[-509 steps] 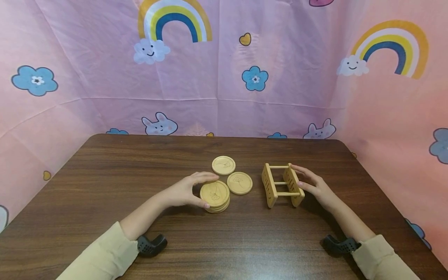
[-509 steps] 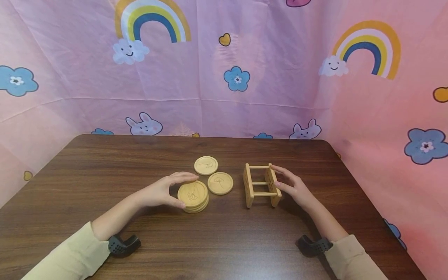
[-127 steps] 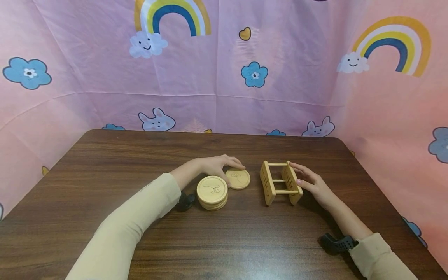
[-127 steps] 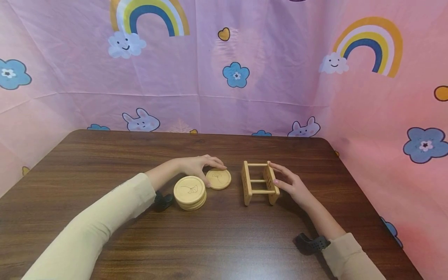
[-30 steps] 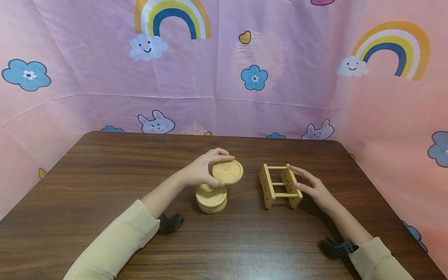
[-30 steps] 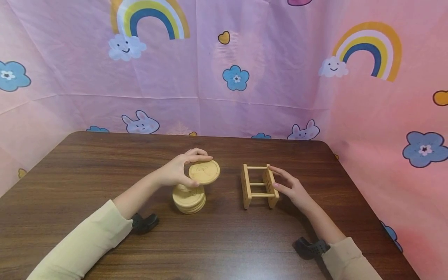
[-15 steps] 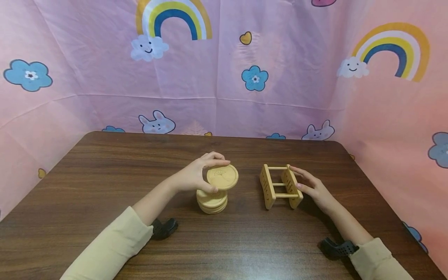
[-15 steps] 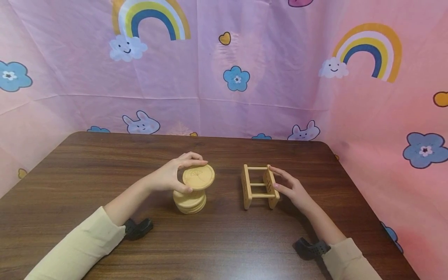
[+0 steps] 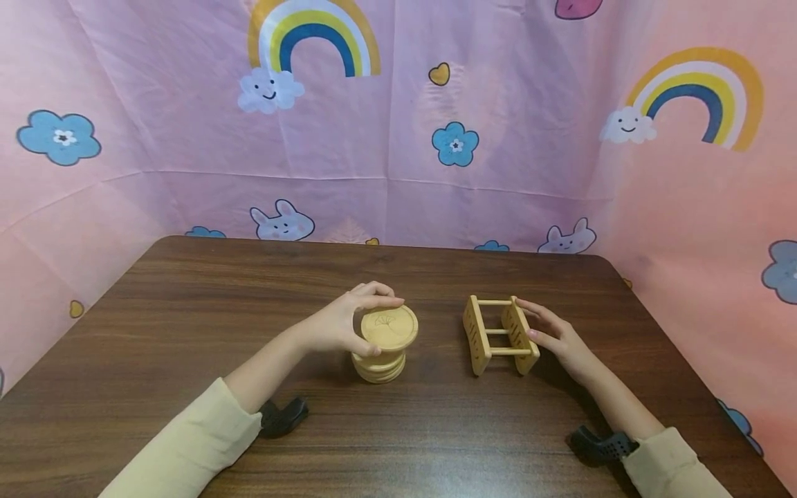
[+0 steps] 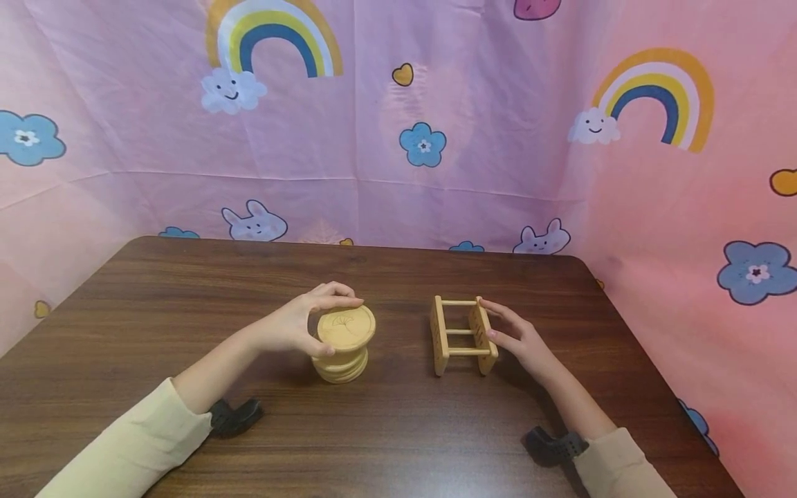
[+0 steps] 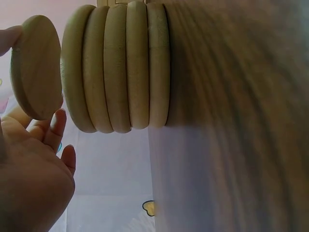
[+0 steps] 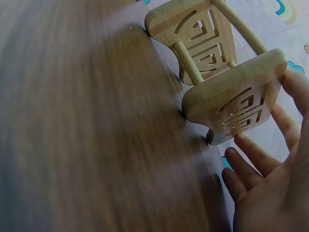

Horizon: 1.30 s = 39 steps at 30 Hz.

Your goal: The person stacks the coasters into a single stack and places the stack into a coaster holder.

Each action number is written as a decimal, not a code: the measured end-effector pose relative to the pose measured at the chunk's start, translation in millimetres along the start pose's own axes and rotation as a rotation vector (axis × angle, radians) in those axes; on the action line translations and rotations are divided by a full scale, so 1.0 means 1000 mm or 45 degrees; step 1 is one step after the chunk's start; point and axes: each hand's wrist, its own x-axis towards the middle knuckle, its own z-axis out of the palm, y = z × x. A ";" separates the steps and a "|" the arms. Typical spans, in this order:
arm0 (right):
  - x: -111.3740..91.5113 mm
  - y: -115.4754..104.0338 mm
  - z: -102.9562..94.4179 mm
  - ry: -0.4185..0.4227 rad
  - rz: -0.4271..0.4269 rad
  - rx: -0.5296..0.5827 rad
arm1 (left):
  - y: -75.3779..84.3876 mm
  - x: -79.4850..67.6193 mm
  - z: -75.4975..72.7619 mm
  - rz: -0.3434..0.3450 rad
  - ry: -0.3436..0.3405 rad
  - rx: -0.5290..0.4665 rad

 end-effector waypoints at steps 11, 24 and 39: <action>0.001 0.001 -0.001 0.012 -0.006 -0.011 | -0.002 -0.014 -0.003 -0.014 -0.002 0.019; 0.001 0.000 -0.002 0.014 -0.026 -0.049 | -0.004 -0.021 -0.001 -0.036 -0.012 0.009; 0.000 0.001 0.000 0.003 -0.029 -0.025 | -0.010 -0.024 0.003 -0.036 -0.043 -0.027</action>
